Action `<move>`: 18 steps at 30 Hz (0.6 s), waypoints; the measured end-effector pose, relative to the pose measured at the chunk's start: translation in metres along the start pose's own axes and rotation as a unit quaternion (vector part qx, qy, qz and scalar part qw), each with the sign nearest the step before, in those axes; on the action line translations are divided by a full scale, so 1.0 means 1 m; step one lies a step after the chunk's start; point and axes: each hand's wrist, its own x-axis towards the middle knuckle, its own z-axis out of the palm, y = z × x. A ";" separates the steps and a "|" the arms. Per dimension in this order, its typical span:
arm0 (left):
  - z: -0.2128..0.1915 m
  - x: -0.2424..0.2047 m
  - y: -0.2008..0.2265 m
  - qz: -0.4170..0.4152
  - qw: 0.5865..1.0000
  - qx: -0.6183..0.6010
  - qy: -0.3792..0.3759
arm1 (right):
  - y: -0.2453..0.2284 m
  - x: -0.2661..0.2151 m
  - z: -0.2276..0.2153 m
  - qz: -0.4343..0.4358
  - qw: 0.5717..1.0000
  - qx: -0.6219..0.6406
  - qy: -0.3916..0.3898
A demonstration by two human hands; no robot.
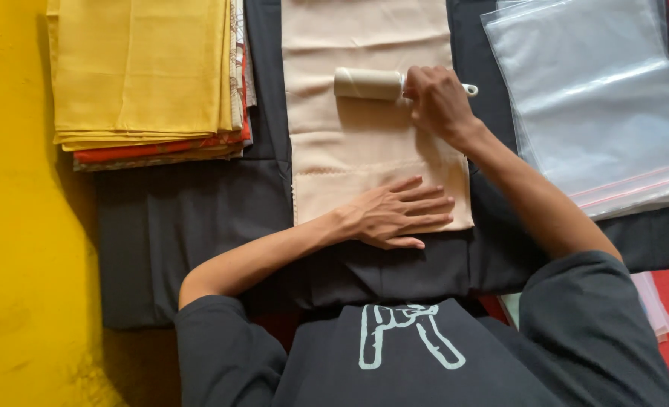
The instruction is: Using a lint roller to clean a piece of fabric and then folding it on a work table.
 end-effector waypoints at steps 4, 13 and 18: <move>0.001 0.002 0.003 0.018 0.987 -0.046 0.153 | 0.013 -0.037 0.020 -0.070 0.996 -0.021 0.042; 0.006 0.003 0.005 0.010 0.983 -0.058 0.173 | 0.000 -0.052 0.016 -0.032 0.999 0.004 0.024; 0.008 0.004 -0.005 -0.011 0.992 -0.064 0.110 | 0.018 -0.012 0.010 -0.004 1.000 -0.005 0.018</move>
